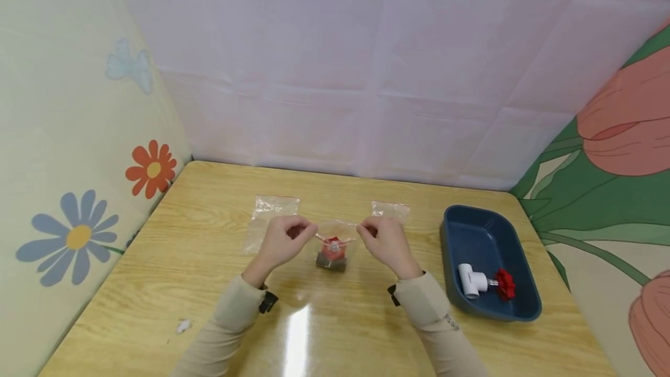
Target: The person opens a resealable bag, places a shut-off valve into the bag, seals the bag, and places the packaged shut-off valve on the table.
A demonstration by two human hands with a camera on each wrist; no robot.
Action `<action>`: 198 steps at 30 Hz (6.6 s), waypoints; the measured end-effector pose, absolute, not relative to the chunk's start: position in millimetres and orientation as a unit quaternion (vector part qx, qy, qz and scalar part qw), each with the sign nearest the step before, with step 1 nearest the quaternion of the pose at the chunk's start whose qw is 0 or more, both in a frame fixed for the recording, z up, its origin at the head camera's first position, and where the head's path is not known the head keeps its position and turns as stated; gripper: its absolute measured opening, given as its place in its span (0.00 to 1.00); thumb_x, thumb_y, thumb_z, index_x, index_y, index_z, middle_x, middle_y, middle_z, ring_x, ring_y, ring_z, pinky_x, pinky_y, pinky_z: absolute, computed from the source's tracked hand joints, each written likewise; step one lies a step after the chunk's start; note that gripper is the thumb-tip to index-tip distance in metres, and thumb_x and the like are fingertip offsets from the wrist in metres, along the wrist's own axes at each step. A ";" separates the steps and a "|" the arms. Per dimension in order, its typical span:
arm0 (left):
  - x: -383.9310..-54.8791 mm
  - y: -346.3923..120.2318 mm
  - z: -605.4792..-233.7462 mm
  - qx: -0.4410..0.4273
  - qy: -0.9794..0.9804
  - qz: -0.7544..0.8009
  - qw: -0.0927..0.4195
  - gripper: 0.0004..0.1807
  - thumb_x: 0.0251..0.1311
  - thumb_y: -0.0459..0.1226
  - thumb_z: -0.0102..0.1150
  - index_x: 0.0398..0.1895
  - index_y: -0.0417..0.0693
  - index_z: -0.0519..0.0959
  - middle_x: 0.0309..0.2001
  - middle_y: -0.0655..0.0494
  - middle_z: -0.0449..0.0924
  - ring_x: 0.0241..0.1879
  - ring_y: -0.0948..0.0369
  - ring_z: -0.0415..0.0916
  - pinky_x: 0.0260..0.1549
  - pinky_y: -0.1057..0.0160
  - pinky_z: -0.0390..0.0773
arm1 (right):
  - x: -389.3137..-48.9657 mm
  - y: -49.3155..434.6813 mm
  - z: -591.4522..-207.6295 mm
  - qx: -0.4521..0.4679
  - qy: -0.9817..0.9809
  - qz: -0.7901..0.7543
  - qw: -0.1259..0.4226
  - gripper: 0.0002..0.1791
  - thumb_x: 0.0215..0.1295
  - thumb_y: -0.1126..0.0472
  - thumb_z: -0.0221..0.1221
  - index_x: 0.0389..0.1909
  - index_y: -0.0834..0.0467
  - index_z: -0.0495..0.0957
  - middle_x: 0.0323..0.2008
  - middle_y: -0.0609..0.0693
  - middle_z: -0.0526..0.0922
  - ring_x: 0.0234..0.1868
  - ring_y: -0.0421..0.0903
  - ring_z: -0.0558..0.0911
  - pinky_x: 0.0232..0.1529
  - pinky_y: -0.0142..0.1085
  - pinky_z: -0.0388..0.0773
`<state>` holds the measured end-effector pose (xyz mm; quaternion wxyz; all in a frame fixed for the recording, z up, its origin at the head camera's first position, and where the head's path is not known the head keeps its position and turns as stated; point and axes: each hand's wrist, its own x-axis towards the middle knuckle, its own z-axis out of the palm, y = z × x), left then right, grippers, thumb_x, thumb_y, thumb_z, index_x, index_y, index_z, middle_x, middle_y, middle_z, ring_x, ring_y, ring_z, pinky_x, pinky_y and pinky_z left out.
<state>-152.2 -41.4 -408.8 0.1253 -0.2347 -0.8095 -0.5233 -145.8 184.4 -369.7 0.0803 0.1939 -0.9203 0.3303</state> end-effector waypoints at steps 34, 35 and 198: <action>-163.4 -37.6 -445.2 -0.304 -0.850 -0.429 0.029 0.06 0.54 0.29 0.59 0.35 0.40 0.81 0.34 0.50 0.82 0.33 0.59 0.79 0.34 0.68 0.77 | -143.0 196.6 -383.9 0.176 -0.895 0.408 0.039 0.12 0.58 0.60 0.60 0.40 0.62 0.80 0.32 0.50 0.81 0.30 0.42 0.77 0.28 0.34 0.72; -163.3 -37.6 -445.3 -0.303 -0.851 -0.429 0.030 0.06 0.54 0.29 0.59 0.35 0.40 0.81 0.34 0.50 0.82 0.33 0.60 0.79 0.34 0.68 0.77 | -142.6 198.3 -386.0 0.172 -0.893 0.416 0.014 0.16 0.57 0.59 0.61 0.44 0.63 0.78 0.36 0.53 0.81 0.34 0.45 0.77 0.31 0.35 0.73; -162.1 -28.4 -451.2 -0.236 -0.806 -0.541 0.038 0.10 0.68 0.35 0.39 0.39 0.36 0.68 0.27 0.44 0.80 0.25 0.56 0.79 0.22 0.68 0.77 | -145.4 178.8 -433.4 0.064 -0.856 0.512 0.036 0.13 0.67 0.60 0.50 0.36 0.66 0.78 0.27 0.56 0.82 0.30 0.52 0.80 0.28 0.31 0.72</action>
